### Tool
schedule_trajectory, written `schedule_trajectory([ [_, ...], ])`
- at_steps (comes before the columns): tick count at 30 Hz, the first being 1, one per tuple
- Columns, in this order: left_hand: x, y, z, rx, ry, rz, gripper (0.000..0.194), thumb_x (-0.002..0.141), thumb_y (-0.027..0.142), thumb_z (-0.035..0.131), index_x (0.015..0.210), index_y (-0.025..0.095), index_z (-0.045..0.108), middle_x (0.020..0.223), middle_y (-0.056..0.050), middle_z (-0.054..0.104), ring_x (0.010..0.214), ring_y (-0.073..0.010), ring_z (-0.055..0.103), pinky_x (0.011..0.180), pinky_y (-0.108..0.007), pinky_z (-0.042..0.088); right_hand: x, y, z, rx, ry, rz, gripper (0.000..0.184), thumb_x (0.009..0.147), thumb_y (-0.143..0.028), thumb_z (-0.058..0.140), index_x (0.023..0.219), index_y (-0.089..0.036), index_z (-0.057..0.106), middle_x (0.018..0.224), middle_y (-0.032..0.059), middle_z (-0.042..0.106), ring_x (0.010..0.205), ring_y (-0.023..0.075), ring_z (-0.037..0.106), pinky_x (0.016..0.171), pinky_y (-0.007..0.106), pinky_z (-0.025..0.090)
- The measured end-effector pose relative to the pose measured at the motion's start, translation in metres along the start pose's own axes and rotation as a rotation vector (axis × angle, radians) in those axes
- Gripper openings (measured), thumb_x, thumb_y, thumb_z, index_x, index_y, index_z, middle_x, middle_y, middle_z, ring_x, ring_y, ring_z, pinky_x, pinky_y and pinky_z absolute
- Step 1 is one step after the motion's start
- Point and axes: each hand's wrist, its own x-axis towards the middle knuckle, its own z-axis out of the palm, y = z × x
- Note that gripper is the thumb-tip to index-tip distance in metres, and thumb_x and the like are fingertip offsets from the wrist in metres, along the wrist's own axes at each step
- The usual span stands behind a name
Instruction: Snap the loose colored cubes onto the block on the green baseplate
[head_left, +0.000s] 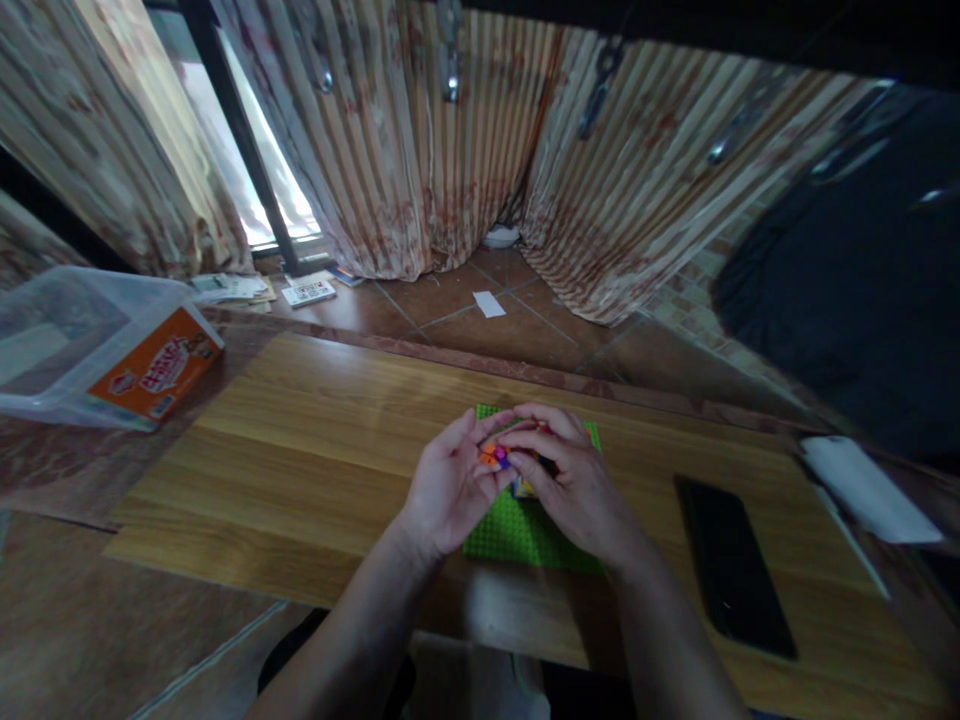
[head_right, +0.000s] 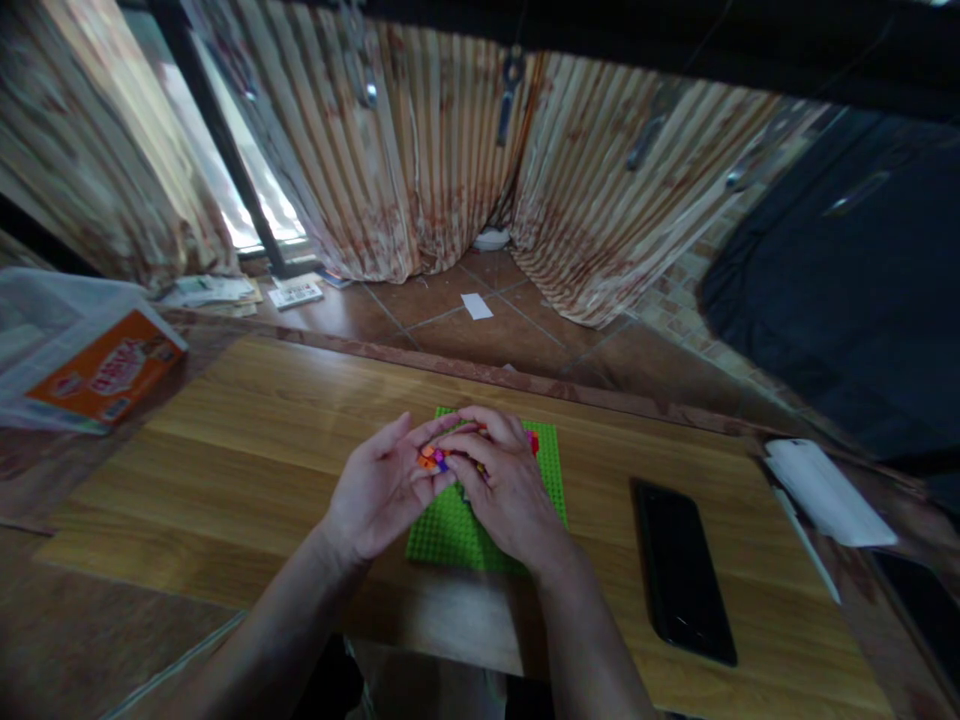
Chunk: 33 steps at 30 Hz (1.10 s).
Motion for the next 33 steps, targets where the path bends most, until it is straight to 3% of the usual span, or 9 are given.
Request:
schedule_trajectory([
  [12, 0.002, -0.001, -0.002, -0.034, -0.004, -0.033, 0.042, 0.097, 0.035, 0.042, 0.117, 0.004, 0.062, 0.095, -0.014, 0.069, 0.081, -0.0162, 0.065, 0.087, -0.029, 0.05, 0.0, 0.0, 0.002, -0.016, 0.072, 0.015, 0.019, 0.094, -0.025, 0.055, 0.097, -0.031, 0.073, 0.121, 0.0045, 0.063, 0.115, 0.0246, 0.057, 0.099, 0.049, 0.046],
  [17, 0.001, -0.002, 0.0, -0.005, 0.068, -0.03, 0.04, 0.097, 0.037, 0.042, 0.108, 0.004, 0.063, 0.1, -0.018, 0.069, 0.093, -0.0212, 0.068, 0.092, -0.033, 0.051, -0.002, 0.01, -0.006, 0.023, 0.24, 0.073, 0.019, 0.095, -0.029, 0.052, 0.092, -0.028, 0.072, 0.121, 0.0052, 0.063, 0.116, 0.023, 0.058, 0.102, 0.045, 0.045],
  [22, 0.001, 0.0, 0.001, 0.008, 0.083, -0.003, 0.04, 0.096, 0.038, 0.045, 0.107, 0.005, 0.064, 0.106, -0.021, 0.07, 0.104, -0.0246, 0.067, 0.097, -0.035, 0.05, -0.004, 0.016, -0.016, 0.04, 0.322, 0.091, 0.015, 0.092, -0.029, 0.056, 0.092, -0.028, 0.072, 0.116, 0.0054, 0.065, 0.112, 0.0221, 0.061, 0.1, 0.044, 0.046],
  [26, 0.0, 0.005, -0.001, -0.004, 0.114, 0.081, 0.039, 0.093, 0.038, 0.049, 0.107, 0.006, 0.065, 0.112, -0.021, 0.069, 0.109, -0.0259, 0.066, 0.097, -0.035, 0.052, -0.004, 0.019, -0.026, 0.077, 0.537, 0.127, 0.013, 0.089, -0.029, 0.06, 0.089, -0.026, 0.072, 0.105, 0.0055, 0.07, 0.104, 0.023, 0.065, 0.097, 0.045, 0.049],
  [29, 0.0, 0.007, -0.002, 0.001, 0.144, 0.153, 0.033, 0.092, 0.032, 0.051, 0.106, 0.006, 0.067, 0.112, -0.02, 0.069, 0.109, -0.0255, 0.066, 0.096, -0.034, 0.053, -0.004, 0.022, -0.03, 0.087, 0.637, 0.151, 0.011, 0.087, -0.03, 0.062, 0.087, -0.025, 0.072, 0.1, 0.0054, 0.071, 0.1, 0.0232, 0.067, 0.095, 0.045, 0.051],
  [33, 0.003, 0.005, -0.004, 0.038, 0.192, 0.199, 0.021, 0.085, 0.009, 0.053, 0.099, 0.006, 0.068, 0.109, -0.018, 0.07, 0.101, -0.0208, 0.069, 0.092, -0.029, 0.055, -0.005, 0.023, -0.029, 0.084, 0.597, 0.122, 0.009, 0.087, -0.029, 0.063, 0.087, -0.025, 0.072, 0.102, 0.0052, 0.071, 0.102, 0.0229, 0.067, 0.095, 0.044, 0.051],
])
